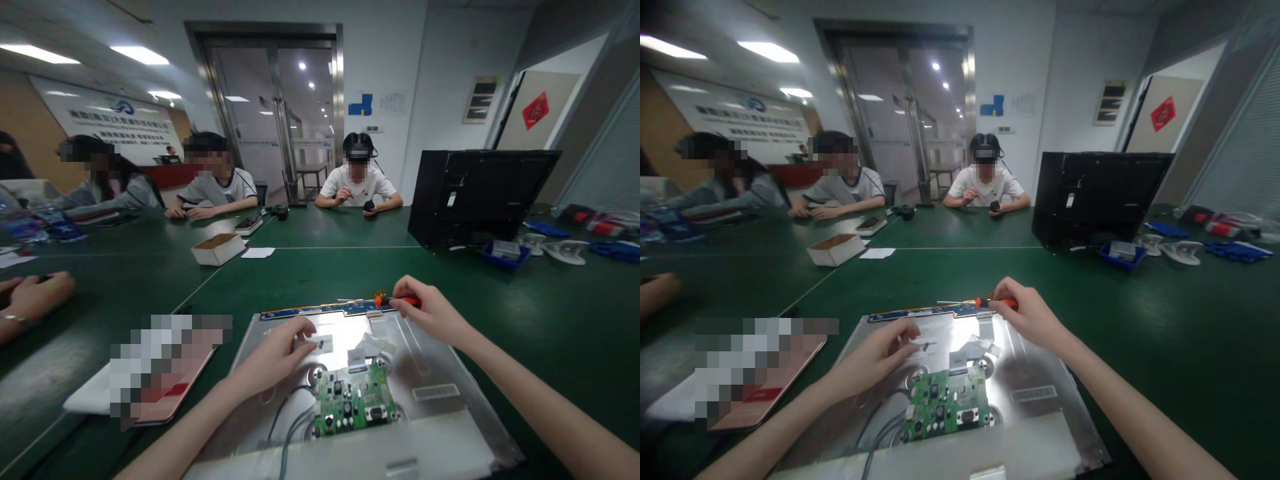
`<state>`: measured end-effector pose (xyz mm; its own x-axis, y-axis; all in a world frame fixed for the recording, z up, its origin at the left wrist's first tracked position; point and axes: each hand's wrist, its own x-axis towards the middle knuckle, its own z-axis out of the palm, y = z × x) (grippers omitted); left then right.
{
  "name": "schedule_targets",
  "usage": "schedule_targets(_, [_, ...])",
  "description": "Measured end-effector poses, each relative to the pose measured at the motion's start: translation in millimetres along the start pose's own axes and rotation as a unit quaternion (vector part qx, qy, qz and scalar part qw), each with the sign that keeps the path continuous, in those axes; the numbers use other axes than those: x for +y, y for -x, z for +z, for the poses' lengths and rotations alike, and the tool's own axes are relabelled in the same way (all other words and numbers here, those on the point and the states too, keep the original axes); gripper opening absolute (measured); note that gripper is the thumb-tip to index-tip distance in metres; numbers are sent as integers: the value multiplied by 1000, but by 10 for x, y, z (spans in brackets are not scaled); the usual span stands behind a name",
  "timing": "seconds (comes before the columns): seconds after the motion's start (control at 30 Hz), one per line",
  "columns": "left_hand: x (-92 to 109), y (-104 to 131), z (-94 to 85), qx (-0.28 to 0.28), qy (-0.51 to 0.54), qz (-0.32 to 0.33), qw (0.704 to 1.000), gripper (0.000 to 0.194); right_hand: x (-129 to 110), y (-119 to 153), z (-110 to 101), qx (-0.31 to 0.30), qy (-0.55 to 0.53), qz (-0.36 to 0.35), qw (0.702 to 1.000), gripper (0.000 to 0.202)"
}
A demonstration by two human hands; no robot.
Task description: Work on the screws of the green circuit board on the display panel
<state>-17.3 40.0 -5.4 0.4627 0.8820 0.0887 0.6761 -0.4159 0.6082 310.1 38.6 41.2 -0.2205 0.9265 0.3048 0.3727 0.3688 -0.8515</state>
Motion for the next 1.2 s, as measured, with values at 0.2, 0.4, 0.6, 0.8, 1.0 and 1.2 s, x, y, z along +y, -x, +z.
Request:
schedule_targets(0.2, [110,-171,84,-19,-75,-33,996,19,555,93,191,33,-92,78,992,54])
schedule_targets(0.4, [136,-251,103,-45,-85,-24,995,8,686,198,249,68,-164,107,978,61])
schedule_targets(0.6, [138,-278,122,-33,-62,-13,997,9,652,291,221,99,-206,130,965,63])
schedule_targets(0.8, [189,-336,144,-47,-50,-3,998,6,599,349,272,98,-223,154,958,63])
schedule_targets(1.0, [306,-454,194,-80,-42,6,996,8,613,343,299,92,-228,164,955,66])
schedule_targets(1.2, [371,-571,247,-100,-36,12,994,7,620,342,303,86,-231,161,956,65])
